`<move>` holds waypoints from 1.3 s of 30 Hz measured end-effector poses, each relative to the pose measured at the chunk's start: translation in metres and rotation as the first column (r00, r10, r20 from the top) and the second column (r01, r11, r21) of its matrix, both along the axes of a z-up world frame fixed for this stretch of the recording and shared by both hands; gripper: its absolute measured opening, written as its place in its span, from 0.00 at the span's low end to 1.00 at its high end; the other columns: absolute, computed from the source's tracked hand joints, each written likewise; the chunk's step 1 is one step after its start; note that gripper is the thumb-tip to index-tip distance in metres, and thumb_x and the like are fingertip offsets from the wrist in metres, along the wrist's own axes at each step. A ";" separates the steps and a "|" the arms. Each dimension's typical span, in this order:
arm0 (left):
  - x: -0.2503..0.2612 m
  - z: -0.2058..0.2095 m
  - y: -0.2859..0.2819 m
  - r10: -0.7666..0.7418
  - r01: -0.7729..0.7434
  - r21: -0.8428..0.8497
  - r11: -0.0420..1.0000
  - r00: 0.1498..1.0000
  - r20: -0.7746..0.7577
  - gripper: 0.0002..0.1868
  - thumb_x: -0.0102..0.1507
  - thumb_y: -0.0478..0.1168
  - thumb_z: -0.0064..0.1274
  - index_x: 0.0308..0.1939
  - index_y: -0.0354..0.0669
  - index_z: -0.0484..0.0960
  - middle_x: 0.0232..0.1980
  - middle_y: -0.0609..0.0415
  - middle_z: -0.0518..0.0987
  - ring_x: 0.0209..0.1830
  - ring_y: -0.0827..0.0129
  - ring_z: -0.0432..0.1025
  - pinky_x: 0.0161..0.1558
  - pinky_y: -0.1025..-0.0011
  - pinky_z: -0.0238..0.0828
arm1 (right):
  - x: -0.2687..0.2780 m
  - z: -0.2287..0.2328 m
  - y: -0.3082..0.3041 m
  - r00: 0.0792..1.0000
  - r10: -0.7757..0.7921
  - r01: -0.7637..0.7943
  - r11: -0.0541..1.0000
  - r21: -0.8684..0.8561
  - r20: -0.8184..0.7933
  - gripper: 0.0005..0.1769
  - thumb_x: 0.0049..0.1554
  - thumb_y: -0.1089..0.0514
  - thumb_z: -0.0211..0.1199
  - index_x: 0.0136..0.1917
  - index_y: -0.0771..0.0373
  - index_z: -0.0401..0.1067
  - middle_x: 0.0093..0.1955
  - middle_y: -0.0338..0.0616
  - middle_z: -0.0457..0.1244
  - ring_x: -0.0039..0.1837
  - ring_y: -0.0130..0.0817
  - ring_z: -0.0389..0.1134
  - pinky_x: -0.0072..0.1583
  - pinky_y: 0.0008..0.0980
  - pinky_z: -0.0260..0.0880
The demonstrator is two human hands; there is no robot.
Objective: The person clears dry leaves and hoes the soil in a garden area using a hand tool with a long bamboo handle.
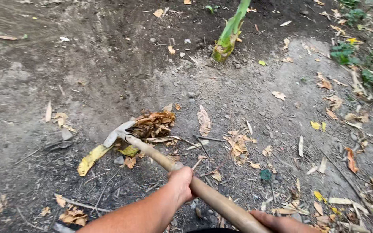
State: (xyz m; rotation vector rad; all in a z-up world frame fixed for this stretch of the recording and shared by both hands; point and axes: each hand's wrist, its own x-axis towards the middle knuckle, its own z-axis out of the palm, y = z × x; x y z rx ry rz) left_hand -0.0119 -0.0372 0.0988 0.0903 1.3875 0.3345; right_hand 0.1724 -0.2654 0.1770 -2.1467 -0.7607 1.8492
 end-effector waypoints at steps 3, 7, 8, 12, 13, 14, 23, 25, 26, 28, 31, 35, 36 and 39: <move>-0.017 0.021 0.019 0.141 -0.145 0.202 0.969 0.989 0.036 0.37 0.62 0.27 0.45 0.73 0.52 0.53 0.63 0.41 0.69 0.57 0.45 0.74 0.56 0.41 0.76 | -0.035 0.047 0.030 0.990 0.137 -0.135 0.986 0.096 -0.015 0.39 0.57 0.46 0.62 0.79 0.54 0.59 0.60 0.42 0.70 0.62 0.28 0.74 0.62 0.27 0.72; -0.058 0.011 0.100 0.261 -0.245 0.367 0.897 0.965 0.006 0.37 0.61 0.27 0.43 0.74 0.47 0.53 0.64 0.40 0.69 0.60 0.46 0.73 0.59 0.48 0.76 | -0.101 0.086 0.117 0.885 0.393 -0.451 0.855 0.255 0.249 0.52 0.42 0.51 0.68 0.79 0.52 0.58 0.48 0.40 0.71 0.47 0.30 0.73 0.52 0.30 0.75; -0.066 0.006 0.122 0.305 -0.272 0.418 0.867 0.952 -0.012 0.38 0.61 0.26 0.44 0.74 0.46 0.51 0.65 0.40 0.69 0.61 0.48 0.72 0.61 0.50 0.74 | -0.117 0.086 0.145 0.840 0.449 -0.539 0.753 0.377 0.304 0.42 0.45 0.50 0.69 0.71 0.60 0.65 0.48 0.41 0.72 0.48 0.28 0.73 0.52 0.30 0.75; -0.076 -0.016 0.181 0.413 -0.329 0.529 0.783 0.909 -0.046 0.41 0.60 0.26 0.45 0.75 0.42 0.47 0.67 0.39 0.66 0.64 0.51 0.68 0.64 0.55 0.70 | -0.161 0.079 0.256 0.911 0.382 -0.412 0.822 0.393 0.156 0.40 0.46 0.53 0.67 0.72 0.58 0.65 0.47 0.46 0.71 0.42 0.31 0.72 0.46 0.35 0.76; -0.084 -0.015 0.198 0.419 -0.322 0.547 0.773 0.906 -0.059 0.41 0.61 0.26 0.45 0.76 0.41 0.46 0.67 0.38 0.66 0.64 0.50 0.68 0.63 0.55 0.71 | -0.173 0.080 0.280 0.946 0.307 -0.323 0.881 0.345 0.100 0.39 0.46 0.53 0.68 0.71 0.58 0.66 0.48 0.47 0.69 0.42 0.33 0.71 0.44 0.38 0.74; -0.094 -0.012 0.213 0.425 -0.314 0.565 0.763 0.902 -0.073 0.41 0.61 0.27 0.46 0.76 0.40 0.44 0.68 0.38 0.65 0.64 0.50 0.68 0.63 0.55 0.71 | -0.181 0.081 0.299 0.933 0.345 -0.360 0.864 0.352 0.105 0.39 0.46 0.53 0.68 0.71 0.58 0.66 0.48 0.47 0.69 0.42 0.33 0.71 0.44 0.38 0.74; -0.108 -0.005 0.153 0.401 -0.453 0.268 0.850 0.887 0.229 0.32 0.67 0.36 0.49 0.72 0.49 0.51 0.63 0.40 0.71 0.55 0.46 0.75 0.48 0.42 0.78 | -0.175 0.037 0.288 0.832 0.487 -0.544 0.809 0.220 0.266 0.42 0.44 0.50 0.68 0.72 0.55 0.63 0.54 0.46 0.69 0.54 0.37 0.71 0.56 0.42 0.74; -0.101 -0.004 0.145 0.294 -0.342 0.268 0.901 0.934 0.205 0.30 0.67 0.37 0.48 0.70 0.47 0.54 0.61 0.40 0.73 0.54 0.46 0.76 0.48 0.41 0.77 | -0.159 0.042 0.277 0.653 0.617 -0.747 0.620 0.239 0.440 0.46 0.46 0.47 0.72 0.74 0.59 0.59 0.59 0.45 0.68 0.59 0.34 0.70 0.63 0.35 0.70; -0.097 -0.006 0.143 0.203 -0.246 0.270 0.931 0.963 0.175 0.27 0.68 0.39 0.48 0.69 0.45 0.56 0.59 0.41 0.75 0.53 0.47 0.76 0.47 0.39 0.77 | -0.150 0.045 0.268 0.669 0.597 -0.730 0.639 0.242 0.442 0.46 0.46 0.47 0.72 0.74 0.59 0.59 0.59 0.45 0.68 0.59 0.34 0.70 0.63 0.35 0.70; -0.096 -0.018 0.139 0.058 -0.090 0.239 0.967 0.989 0.138 0.23 0.68 0.41 0.47 0.66 0.44 0.63 0.57 0.43 0.77 0.52 0.49 0.77 0.48 0.41 0.76 | -0.140 0.054 0.241 0.651 0.635 -0.751 0.619 0.230 0.416 0.50 0.46 0.51 0.69 0.78 0.58 0.52 0.62 0.47 0.66 0.63 0.36 0.68 0.65 0.35 0.69; -0.086 -0.039 0.123 -0.084 0.067 0.154 0.986 0.991 0.109 0.19 0.69 0.44 0.44 0.61 0.41 0.69 0.56 0.43 0.79 0.51 0.50 0.77 0.52 0.42 0.76 | -0.119 0.076 0.188 0.712 0.638 -0.693 0.705 0.149 0.293 0.49 0.47 0.51 0.64 0.79 0.56 0.49 0.61 0.45 0.69 0.62 0.36 0.70 0.64 0.34 0.71; -0.055 -0.058 0.084 -0.095 0.097 -0.001 0.995 0.976 0.194 0.19 0.69 0.45 0.42 0.61 0.42 0.72 0.56 0.45 0.78 0.55 0.50 0.75 0.58 0.37 0.71 | -0.091 0.105 0.128 0.759 0.597 -0.638 0.762 0.111 0.260 0.49 0.49 0.51 0.63 0.80 0.51 0.48 0.62 0.43 0.69 0.63 0.34 0.70 0.66 0.32 0.69; -0.045 -0.058 0.073 -0.113 0.114 0.002 0.993 0.976 0.186 0.19 0.69 0.45 0.42 0.61 0.42 0.72 0.56 0.45 0.78 0.55 0.50 0.75 0.58 0.37 0.71 | -0.082 0.112 0.117 0.756 0.593 -0.620 0.785 0.011 0.276 0.51 0.50 0.50 0.63 0.82 0.47 0.45 0.63 0.41 0.68 0.64 0.32 0.70 0.67 0.30 0.69; -0.010 -0.052 0.036 -0.129 0.138 -0.035 0.990 0.974 0.186 0.22 0.71 0.43 0.40 0.65 0.36 0.63 0.60 0.38 0.74 0.61 0.45 0.72 0.61 0.34 0.66 | -0.054 0.123 0.082 0.785 0.549 -0.548 0.831 -0.093 0.285 0.53 0.50 0.50 0.64 0.84 0.41 0.44 0.64 0.39 0.67 0.66 0.30 0.69 0.68 0.29 0.68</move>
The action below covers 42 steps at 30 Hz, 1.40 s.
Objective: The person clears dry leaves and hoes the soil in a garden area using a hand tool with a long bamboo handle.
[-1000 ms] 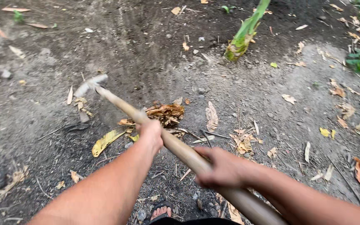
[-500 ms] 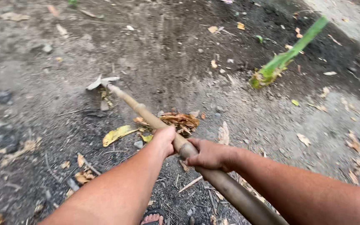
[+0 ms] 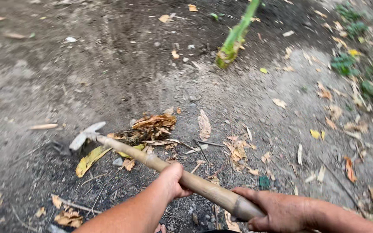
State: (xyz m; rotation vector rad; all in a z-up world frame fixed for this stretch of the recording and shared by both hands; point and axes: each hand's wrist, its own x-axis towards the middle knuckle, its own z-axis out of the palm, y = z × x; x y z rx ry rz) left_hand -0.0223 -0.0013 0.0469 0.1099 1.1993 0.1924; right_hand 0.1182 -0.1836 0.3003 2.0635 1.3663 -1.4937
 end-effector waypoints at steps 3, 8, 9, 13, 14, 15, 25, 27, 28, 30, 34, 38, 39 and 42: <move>0.028 0.010 -0.029 -0.070 0.070 -0.016 0.997 0.997 0.022 0.22 0.70 0.40 0.34 0.66 0.34 0.65 0.60 0.36 0.78 0.60 0.42 0.75 0.59 0.32 0.68 | 0.026 0.001 -0.031 0.998 -0.044 0.043 0.999 -0.008 -0.041 0.52 0.50 0.51 0.64 0.84 0.40 0.46 0.65 0.41 0.68 0.67 0.31 0.69 0.68 0.29 0.68; 0.054 0.022 -0.061 -0.028 0.029 0.011 1.000 0.992 -0.123 0.22 0.73 0.44 0.32 0.67 0.36 0.57 0.62 0.34 0.73 0.61 0.42 0.75 0.59 0.35 0.74 | 0.065 -0.016 -0.061 0.999 -0.025 0.023 0.999 -0.038 -0.049 0.51 0.53 0.50 0.63 0.84 0.40 0.42 0.69 0.41 0.64 0.69 0.31 0.67 0.70 0.32 0.65; 0.058 0.021 -0.062 -0.024 0.027 0.021 0.999 0.992 -0.122 0.22 0.73 0.44 0.32 0.67 0.36 0.57 0.62 0.34 0.73 0.61 0.42 0.75 0.59 0.35 0.74 | 0.070 -0.022 -0.063 0.996 0.012 -0.011 1.000 0.021 -0.091 0.50 0.52 0.51 0.62 0.83 0.44 0.45 0.68 0.44 0.65 0.68 0.35 0.67 0.69 0.34 0.66; 0.092 0.014 -0.074 -0.091 0.106 0.116 0.987 0.987 -0.131 0.22 0.71 0.45 0.32 0.64 0.35 0.66 0.58 0.37 0.77 0.56 0.44 0.76 0.54 0.35 0.73 | 0.099 -0.026 -0.078 0.979 0.170 -0.144 0.967 0.208 -0.112 0.52 0.50 0.50 0.66 0.81 0.55 0.45 0.66 0.51 0.65 0.67 0.39 0.67 0.69 0.35 0.67; 0.098 0.012 -0.080 -0.141 0.156 0.132 0.979 0.984 -0.112 0.24 0.70 0.47 0.32 0.63 0.35 0.69 0.57 0.38 0.78 0.54 0.46 0.77 0.51 0.38 0.75 | 0.104 -0.023 -0.082 0.975 0.195 -0.171 0.965 0.199 -0.107 0.52 0.50 0.50 0.66 0.81 0.55 0.45 0.66 0.51 0.65 0.67 0.39 0.67 0.69 0.35 0.67; 0.104 0.010 -0.087 -0.116 0.129 0.125 0.984 0.988 -0.104 0.24 0.70 0.47 0.32 0.63 0.35 0.69 0.57 0.38 0.78 0.54 0.46 0.77 0.51 0.38 0.75 | 0.111 -0.019 -0.084 0.980 0.189 -0.177 0.970 0.164 -0.056 0.52 0.50 0.47 0.66 0.81 0.53 0.44 0.66 0.51 0.65 0.67 0.39 0.68 0.68 0.35 0.67; 0.115 0.024 -0.129 -0.091 0.099 0.143 0.985 0.994 -0.057 0.21 0.70 0.42 0.30 0.61 0.31 0.68 0.55 0.36 0.80 0.52 0.45 0.80 0.48 0.38 0.79 | 0.114 -0.020 -0.128 0.992 -0.020 0.033 0.995 0.099 -0.127 0.50 0.49 0.51 0.68 0.80 0.55 0.51 0.65 0.49 0.67 0.65 0.35 0.70 0.66 0.33 0.70; 0.108 0.017 -0.126 -0.077 0.082 0.110 0.991 0.996 -0.044 0.21 0.70 0.41 0.31 0.61 0.31 0.69 0.55 0.36 0.80 0.51 0.44 0.80 0.48 0.38 0.79 | 0.109 -0.023 -0.122 0.991 -0.017 0.032 0.993 0.110 -0.134 0.48 0.49 0.50 0.69 0.79 0.57 0.55 0.63 0.50 0.68 0.63 0.35 0.71 0.65 0.33 0.71; 0.104 0.014 -0.124 -0.050 0.051 0.085 0.995 0.999 -0.017 0.22 0.71 0.45 0.36 0.62 0.31 0.68 0.56 0.36 0.79 0.53 0.45 0.79 0.49 0.38 0.78 | 0.105 -0.024 -0.119 0.989 -0.014 0.033 0.992 0.125 -0.144 0.47 0.48 0.49 0.70 0.78 0.59 0.59 0.62 0.50 0.70 0.62 0.35 0.72 0.64 0.34 0.72; 0.094 0.013 -0.123 -0.026 0.026 0.060 0.998 1.000 0.002 0.24 0.72 0.49 0.40 0.62 0.31 0.67 0.57 0.36 0.78 0.54 0.45 0.78 0.51 0.39 0.77 | 0.092 -0.029 -0.102 0.993 -0.054 0.066 0.992 0.110 -0.103 0.47 0.48 0.49 0.69 0.78 0.57 0.57 0.60 0.51 0.70 0.59 0.38 0.73 0.62 0.35 0.73; 0.086 0.032 -0.130 -0.095 0.096 0.055 0.994 0.995 -0.017 0.26 0.72 0.50 0.40 0.65 0.30 0.67 0.60 0.35 0.77 0.58 0.43 0.76 0.55 0.39 0.76 | 0.075 -0.042 -0.097 0.994 0.029 -0.010 0.984 0.175 -0.106 0.50 0.49 0.52 0.67 0.80 0.53 0.50 0.58 0.47 0.68 0.58 0.35 0.72 0.61 0.34 0.73; 0.105 0.060 -0.153 -0.119 0.119 0.005 0.993 0.992 -0.027 0.28 0.72 0.50 0.43 0.66 0.29 0.63 0.63 0.33 0.75 0.61 0.44 0.75 0.60 0.41 0.73 | 0.097 -0.034 -0.121 0.995 0.057 -0.037 0.971 0.238 -0.077 0.48 0.49 0.52 0.66 0.79 0.56 0.52 0.57 0.47 0.69 0.55 0.35 0.73 0.59 0.34 0.74; 0.115 0.066 -0.163 -0.132 0.133 0.003 0.991 0.991 -0.027 0.28 0.72 0.50 0.43 0.66 0.29 0.63 0.63 0.33 0.75 0.61 0.44 0.75 0.60 0.41 0.73 | 0.107 -0.023 -0.132 0.995 0.070 -0.054 0.975 0.216 -0.066 0.48 0.49 0.51 0.65 0.80 0.55 0.50 0.56 0.47 0.70 0.55 0.35 0.73 0.58 0.33 0.74; 0.145 0.069 -0.202 -0.129 0.130 -0.015 0.991 0.990 0.054 0.24 0.69 0.41 0.49 0.65 0.31 0.67 0.62 0.34 0.77 0.61 0.43 0.75 0.62 0.38 0.69 | 0.126 0.008 -0.171 0.999 -0.031 0.030 0.999 0.037 0.016 0.48 0.51 0.48 0.61 0.81 0.48 0.48 0.54 0.49 0.71 0.51 0.41 0.72 0.56 0.36 0.74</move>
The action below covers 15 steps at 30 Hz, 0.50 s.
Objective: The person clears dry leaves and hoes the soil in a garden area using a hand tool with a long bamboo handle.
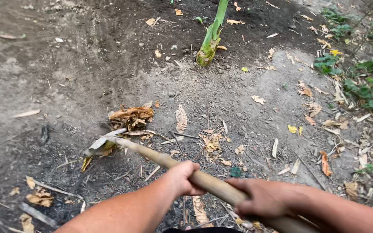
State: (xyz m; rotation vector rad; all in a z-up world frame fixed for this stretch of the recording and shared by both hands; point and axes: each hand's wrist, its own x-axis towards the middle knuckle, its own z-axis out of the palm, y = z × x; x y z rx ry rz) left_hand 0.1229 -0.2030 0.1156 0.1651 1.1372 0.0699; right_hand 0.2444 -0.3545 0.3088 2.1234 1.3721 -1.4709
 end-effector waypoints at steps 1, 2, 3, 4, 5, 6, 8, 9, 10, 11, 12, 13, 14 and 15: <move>0.009 -0.001 -0.014 0.119 -0.119 -0.035 0.992 0.993 0.003 0.23 0.68 0.38 0.49 0.65 0.35 0.65 0.63 0.36 0.75 0.62 0.43 0.74 0.63 0.36 0.69 | 0.006 0.011 -0.013 0.999 0.032 -0.031 0.999 -0.028 0.044 0.47 0.51 0.47 0.62 0.81 0.46 0.48 0.56 0.43 0.70 0.55 0.33 0.72 0.59 0.31 0.72; 0.019 -0.001 -0.026 0.229 -0.228 -0.065 0.971 0.973 0.001 0.24 0.67 0.35 0.49 0.66 0.39 0.62 0.65 0.39 0.73 0.64 0.43 0.73 0.64 0.34 0.69 | 0.012 0.020 -0.026 0.995 0.057 -0.053 0.997 -0.051 0.086 0.47 0.52 0.46 0.62 0.81 0.44 0.49 0.58 0.37 0.70 0.59 0.25 0.72 0.62 0.27 0.69; 0.030 0.000 -0.038 0.230 -0.229 -0.070 0.971 0.973 0.008 0.24 0.67 0.35 0.49 0.66 0.39 0.62 0.65 0.39 0.73 0.64 0.43 0.73 0.64 0.34 0.69 | 0.018 0.027 -0.038 0.994 0.059 -0.054 0.997 -0.055 0.094 0.47 0.52 0.46 0.62 0.81 0.44 0.49 0.58 0.37 0.70 0.59 0.25 0.72 0.62 0.27 0.69; 0.033 0.000 -0.048 0.229 -0.221 -0.129 0.967 0.972 0.053 0.25 0.65 0.34 0.48 0.66 0.36 0.63 0.63 0.36 0.73 0.62 0.41 0.72 0.60 0.33 0.68 | 0.019 0.029 -0.051 0.995 0.041 -0.033 0.996 -0.087 0.090 0.48 0.52 0.46 0.62 0.82 0.44 0.49 0.58 0.38 0.70 0.59 0.25 0.72 0.62 0.27 0.70; 0.033 0.002 -0.054 0.231 -0.210 -0.187 0.960 0.968 0.098 0.27 0.63 0.33 0.47 0.66 0.33 0.63 0.62 0.34 0.73 0.60 0.39 0.72 0.57 0.33 0.67 | 0.019 0.027 -0.056 0.995 0.025 -0.017 0.995 -0.094 0.091 0.48 0.51 0.46 0.63 0.82 0.44 0.48 0.58 0.38 0.70 0.59 0.26 0.72 0.62 0.27 0.70; 0.030 0.008 -0.058 0.229 -0.210 -0.182 0.961 0.969 0.091 0.27 0.63 0.33 0.47 0.66 0.33 0.63 0.62 0.34 0.73 0.60 0.39 0.72 0.57 0.33 0.67 | 0.019 0.028 -0.059 0.996 0.014 -0.006 0.995 -0.096 0.085 0.49 0.51 0.46 0.63 0.82 0.45 0.48 0.58 0.38 0.70 0.59 0.26 0.72 0.62 0.28 0.70; 0.022 0.023 -0.071 0.225 -0.228 -0.061 0.972 0.973 -0.047 0.28 0.63 0.28 0.45 0.68 0.45 0.60 0.62 0.39 0.72 0.62 0.41 0.73 0.61 0.31 0.68 | 0.016 0.028 -0.063 0.997 -0.008 0.014 0.996 -0.087 0.072 0.50 0.51 0.46 0.64 0.82 0.45 0.47 0.58 0.39 0.70 0.58 0.27 0.72 0.62 0.28 0.71; 0.019 0.029 -0.070 0.221 -0.224 -0.054 0.973 0.974 -0.057 0.28 0.63 0.28 0.45 0.68 0.45 0.60 0.62 0.39 0.72 0.62 0.41 0.73 0.61 0.31 0.68 | 0.014 0.026 -0.066 0.998 -0.016 0.021 0.997 -0.079 0.066 0.51 0.51 0.46 0.65 0.83 0.45 0.47 0.58 0.39 0.70 0.58 0.28 0.72 0.61 0.28 0.71; 0.016 0.034 -0.067 0.232 -0.235 -0.029 0.971 0.969 -0.080 0.30 0.63 0.27 0.44 0.68 0.45 0.57 0.62 0.39 0.71 0.62 0.40 0.73 0.61 0.31 0.68 | 0.010 0.025 -0.066 0.998 -0.027 0.031 0.997 -0.066 0.053 0.51 0.51 0.46 0.65 0.83 0.46 0.46 0.58 0.40 0.70 0.58 0.28 0.72 0.61 0.29 0.71; 0.012 0.036 -0.064 0.244 -0.246 -0.005 0.969 0.964 -0.103 0.31 0.63 0.26 0.44 0.69 0.46 0.55 0.62 0.39 0.71 0.62 0.40 0.73 0.62 0.31 0.68 | 0.006 0.023 -0.063 0.998 -0.043 0.044 0.998 -0.046 0.040 0.52 0.51 0.46 0.65 0.83 0.46 0.46 0.58 0.40 0.71 0.57 0.28 0.72 0.61 0.29 0.72; 0.011 0.035 -0.053 0.251 -0.252 0.008 0.968 0.962 -0.111 0.31 0.63 0.26 0.44 0.69 0.46 0.55 0.62 0.39 0.71 0.62 0.40 0.73 0.62 0.31 0.68 | 0.002 0.021 -0.059 0.999 -0.041 0.042 0.999 -0.026 0.032 0.52 0.51 0.46 0.66 0.83 0.46 0.45 0.58 0.40 0.71 0.57 0.29 0.72 0.61 0.29 0.72; 0.012 0.034 -0.036 0.244 -0.242 0.043 0.969 0.969 -0.051 0.30 0.63 0.28 0.44 0.68 0.43 0.55 0.62 0.39 0.71 0.61 0.40 0.73 0.61 0.31 0.67 | -0.002 0.018 -0.054 0.999 -0.044 0.044 0.999 0.001 0.022 0.53 0.51 0.46 0.66 0.83 0.47 0.45 0.58 0.41 0.71 0.57 0.29 0.72 0.61 0.30 0.72; 0.013 0.030 -0.027 0.235 -0.235 0.075 0.969 0.972 0.012 0.29 0.63 0.30 0.45 0.68 0.40 0.56 0.62 0.38 0.71 0.61 0.41 0.73 0.60 0.31 0.66 | -0.005 0.013 -0.048 0.999 -0.047 0.047 0.999 0.027 0.022 0.54 0.51 0.46 0.67 0.84 0.47 0.44 0.58 0.41 0.71 0.56 0.30 0.72 0.61 0.30 0.73; 0.010 0.026 -0.008 0.236 -0.230 0.155 0.961 0.972 -0.016 0.28 0.64 0.29 0.44 0.68 0.40 0.57 0.63 0.38 0.72 0.61 0.41 0.73 0.60 0.32 0.68 | -0.005 0.007 -0.040 0.999 -0.049 0.048 0.996 0.069 0.011 0.54 0.51 0.46 0.67 0.84 0.47 0.44 0.58 0.41 0.71 0.56 0.30 0.72 0.61 0.30 0.73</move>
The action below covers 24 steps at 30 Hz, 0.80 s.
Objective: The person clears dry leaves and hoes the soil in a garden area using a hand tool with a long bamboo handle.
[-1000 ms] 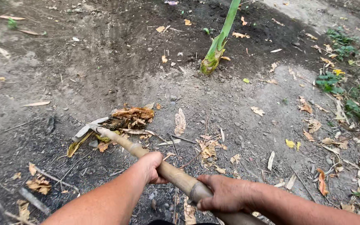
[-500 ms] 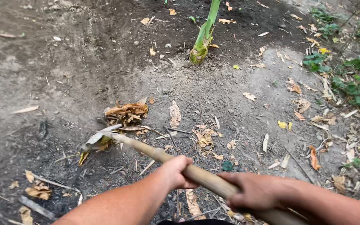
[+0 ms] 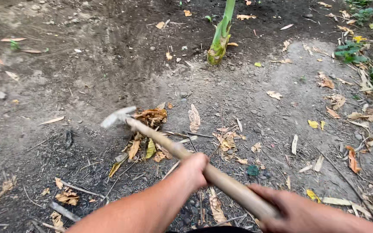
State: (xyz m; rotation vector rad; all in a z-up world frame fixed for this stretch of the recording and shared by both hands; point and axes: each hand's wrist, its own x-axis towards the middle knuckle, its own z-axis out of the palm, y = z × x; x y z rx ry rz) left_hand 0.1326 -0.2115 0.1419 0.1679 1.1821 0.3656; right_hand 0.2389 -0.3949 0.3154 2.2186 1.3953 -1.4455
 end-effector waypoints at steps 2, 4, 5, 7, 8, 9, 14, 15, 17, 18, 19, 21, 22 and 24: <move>-0.006 -0.004 0.052 -0.028 0.029 0.101 0.994 1.000 -0.010 0.26 0.64 0.30 0.44 0.67 0.39 0.60 0.62 0.39 0.74 0.59 0.44 0.74 0.59 0.36 0.70 | 0.006 -0.020 0.034 0.997 0.028 -0.008 0.970 0.244 -0.077 0.53 0.49 0.44 0.71 0.83 0.44 0.52 0.58 0.35 0.71 0.56 0.23 0.73 0.60 0.27 0.71; -0.004 -0.013 0.087 -0.051 0.048 0.138 0.989 0.999 0.016 0.25 0.64 0.30 0.43 0.66 0.36 0.63 0.61 0.40 0.76 0.58 0.47 0.75 0.58 0.40 0.71 | 0.001 -0.049 0.090 0.993 0.054 -0.012 0.935 0.355 -0.109 0.48 0.44 0.51 0.67 0.78 0.50 0.57 0.53 0.42 0.72 0.50 0.30 0.73 0.54 0.33 0.75; -0.003 -0.020 0.101 -0.130 0.142 0.227 0.963 0.989 -0.068 0.21 0.65 0.32 0.42 0.63 0.36 0.64 0.59 0.40 0.77 0.57 0.47 0.77 0.56 0.42 0.75 | -0.003 -0.061 0.118 0.991 0.101 -0.057 0.913 0.404 -0.089 0.44 0.46 0.51 0.66 0.76 0.52 0.61 0.52 0.44 0.72 0.50 0.31 0.72 0.53 0.35 0.75; 0.002 -0.039 0.121 -0.180 0.222 0.313 0.923 0.971 -0.158 0.19 0.66 0.33 0.40 0.61 0.35 0.66 0.56 0.39 0.78 0.57 0.48 0.78 0.54 0.45 0.79 | -0.013 -0.079 0.162 0.996 0.085 -0.074 0.917 0.392 -0.010 0.46 0.48 0.52 0.67 0.78 0.52 0.55 0.56 0.41 0.67 0.54 0.31 0.71 0.57 0.33 0.74; 0.007 -0.051 0.121 -0.287 0.291 0.273 0.917 0.956 -0.052 0.17 0.65 0.35 0.42 0.58 0.38 0.72 0.54 0.42 0.80 0.54 0.51 0.78 0.51 0.47 0.79 | -0.012 -0.084 0.171 0.995 0.103 -0.092 0.912 0.399 -0.007 0.46 0.48 0.52 0.67 0.78 0.52 0.55 0.56 0.41 0.67 0.54 0.31 0.71 0.57 0.33 0.74; 0.005 -0.070 0.114 -0.385 0.362 0.233 0.903 0.921 0.058 0.16 0.65 0.38 0.43 0.55 0.40 0.78 0.52 0.46 0.82 0.51 0.53 0.78 0.49 0.49 0.79 | -0.015 -0.097 0.167 0.996 0.033 -0.004 0.939 0.343 -0.080 0.43 0.48 0.50 0.68 0.76 0.50 0.60 0.55 0.44 0.69 0.53 0.34 0.70 0.56 0.36 0.74; 0.015 -0.112 0.054 -0.592 0.612 0.163 0.774 0.790 -0.161 0.19 0.69 0.48 0.44 0.55 0.39 0.76 0.55 0.38 0.77 0.52 0.47 0.76 0.52 0.40 0.72 | 0.005 -0.120 0.083 0.994 -0.012 0.039 0.967 0.253 -0.109 0.47 0.47 0.51 0.64 0.79 0.51 0.54 0.59 0.48 0.70 0.58 0.36 0.72 0.61 0.33 0.72; 0.017 -0.112 0.046 -0.602 0.619 0.127 0.775 0.785 -0.147 0.19 0.70 0.48 0.46 0.57 0.36 0.75 0.57 0.36 0.78 0.54 0.43 0.76 0.53 0.37 0.73 | 0.007 -0.112 0.064 0.998 0.002 0.015 0.966 0.257 -0.065 0.48 0.48 0.50 0.65 0.79 0.52 0.52 0.61 0.48 0.69 0.60 0.34 0.71 0.63 0.32 0.70; 0.017 -0.112 0.034 -0.641 0.647 0.088 0.757 0.762 -0.089 0.21 0.69 0.49 0.44 0.58 0.37 0.75 0.57 0.37 0.80 0.55 0.44 0.77 0.53 0.38 0.72 | 0.012 -0.090 0.026 1.000 -0.011 0.017 0.974 0.225 -0.030 0.51 0.49 0.48 0.65 0.81 0.52 0.48 0.65 0.47 0.66 0.64 0.32 0.69 0.66 0.29 0.68; 0.022 -0.113 0.025 -0.657 0.659 0.055 0.751 0.753 -0.043 0.23 0.68 0.50 0.42 0.59 0.37 0.75 0.56 0.38 0.81 0.55 0.46 0.78 0.53 0.38 0.72 | 0.016 -0.080 0.003 0.999 -0.038 0.045 0.981 0.191 -0.038 0.52 0.49 0.47 0.65 0.82 0.52 0.46 0.66 0.46 0.66 0.66 0.31 0.69 0.68 0.28 0.67; 0.026 -0.111 0.017 -0.679 0.679 0.052 0.733 0.734 -0.024 0.23 0.68 0.50 0.42 0.59 0.37 0.75 0.56 0.38 0.81 0.55 0.46 0.78 0.53 0.38 0.72 | 0.018 -0.067 -0.016 0.994 -0.081 0.089 0.988 0.129 -0.068 0.52 0.50 0.47 0.63 0.83 0.49 0.46 0.65 0.43 0.67 0.65 0.29 0.70 0.66 0.26 0.68; 0.033 -0.103 -0.001 -0.395 0.395 -0.123 0.911 0.918 0.021 0.24 0.68 0.47 0.45 0.63 0.36 0.70 0.59 0.39 0.78 0.56 0.44 0.75 0.57 0.36 0.69 | 0.024 -0.053 -0.045 0.985 -0.148 0.154 0.986 0.061 -0.091 0.52 0.50 0.48 0.62 0.84 0.47 0.46 0.63 0.39 0.69 0.64 0.27 0.71 0.64 0.24 0.69; 0.042 -0.099 -0.017 -0.415 0.415 -0.127 0.901 0.909 0.029 0.24 0.68 0.47 0.45 0.63 0.36 0.70 0.59 0.39 0.78 0.56 0.44 0.75 0.57 0.36 0.69 | 0.031 -0.053 -0.057 0.979 -0.180 0.185 0.982 0.039 -0.093 0.51 0.51 0.48 0.63 0.84 0.48 0.47 0.62 0.40 0.69 0.63 0.28 0.71 0.63 0.25 0.69; 0.052 -0.083 -0.041 -0.145 0.138 -0.069 0.988 0.983 -0.114 0.24 0.66 0.37 0.47 0.66 0.36 0.67 0.62 0.39 0.76 0.60 0.48 0.72 0.63 0.42 0.66 | 0.036 -0.060 -0.083 0.951 -0.272 0.280 0.959 0.033 -0.150 0.50 0.52 0.49 0.63 0.83 0.51 0.48 0.61 0.40 0.69 0.62 0.28 0.71 0.61 0.26 0.70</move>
